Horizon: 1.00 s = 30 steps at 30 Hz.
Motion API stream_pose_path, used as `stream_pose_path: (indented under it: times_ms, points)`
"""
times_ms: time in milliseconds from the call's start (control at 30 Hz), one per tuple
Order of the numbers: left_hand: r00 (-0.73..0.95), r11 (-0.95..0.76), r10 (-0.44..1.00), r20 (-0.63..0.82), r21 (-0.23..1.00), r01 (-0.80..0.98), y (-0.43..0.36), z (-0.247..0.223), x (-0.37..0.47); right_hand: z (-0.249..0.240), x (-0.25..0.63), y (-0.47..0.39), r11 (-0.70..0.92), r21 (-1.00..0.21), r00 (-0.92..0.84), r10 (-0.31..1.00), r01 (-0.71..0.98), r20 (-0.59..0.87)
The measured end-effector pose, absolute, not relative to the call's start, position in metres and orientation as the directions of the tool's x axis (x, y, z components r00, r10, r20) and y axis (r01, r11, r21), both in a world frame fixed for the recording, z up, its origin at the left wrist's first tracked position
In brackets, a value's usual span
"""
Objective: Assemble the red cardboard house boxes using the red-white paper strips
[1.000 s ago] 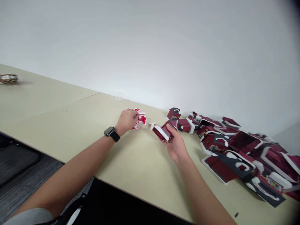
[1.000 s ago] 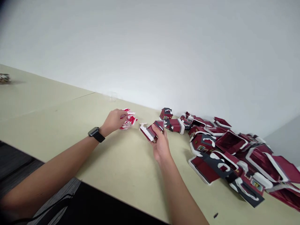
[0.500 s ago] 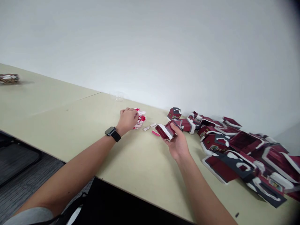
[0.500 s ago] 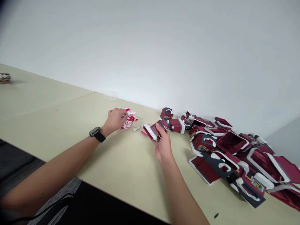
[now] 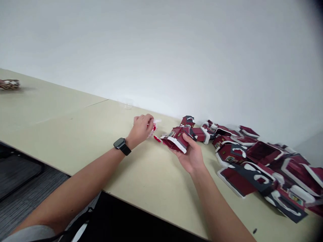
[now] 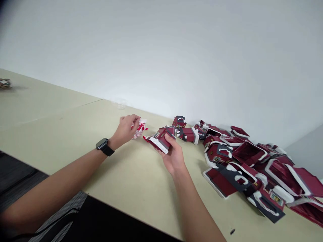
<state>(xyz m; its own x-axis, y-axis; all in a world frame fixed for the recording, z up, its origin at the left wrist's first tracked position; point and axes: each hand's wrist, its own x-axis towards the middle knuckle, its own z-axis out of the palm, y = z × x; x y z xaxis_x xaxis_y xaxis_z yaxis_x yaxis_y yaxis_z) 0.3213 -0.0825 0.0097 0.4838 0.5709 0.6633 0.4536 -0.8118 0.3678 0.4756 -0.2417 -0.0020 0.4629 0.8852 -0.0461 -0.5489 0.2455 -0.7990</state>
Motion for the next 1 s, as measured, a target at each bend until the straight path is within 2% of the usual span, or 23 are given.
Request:
stream_pose_path:
  times_ms: [167, 333, 567, 800, 1000]
  points:
    - [0.609, -0.903, 0.407, 0.68, 0.4, 0.157, -0.112, 0.007, 0.332, -0.002, 0.475, -0.244, 0.254, -0.796, 0.382, 0.924, -0.549, 0.031]
    - [0.701, -0.874, 0.354, 0.619, 0.486, 0.011, -0.121, 0.008, 0.331, -0.001, 0.474, -0.245, 0.257, -0.804, 0.365, 0.929, -0.536, 0.054]
    - [0.74, -0.746, 0.449, 0.501, 0.666, 0.002, -0.11, 0.0, 0.333, -0.003, 0.472, -0.243, 0.237, -0.86, 0.387, 0.921, -0.452, 0.05]
    - [0.786, -0.682, 0.442, 0.432, 0.731, -0.018, -0.108, -0.001, 0.332, -0.003, 0.473, -0.242, 0.204, -0.863, 0.39, 0.921, -0.463, 0.009]
    - [0.816, -0.563, 0.443, 0.371, 0.823, -0.069, -0.109, -0.009, 0.336, -0.004, 0.473, -0.241, 0.185, -0.854, 0.37, 0.929, -0.486, -0.009]
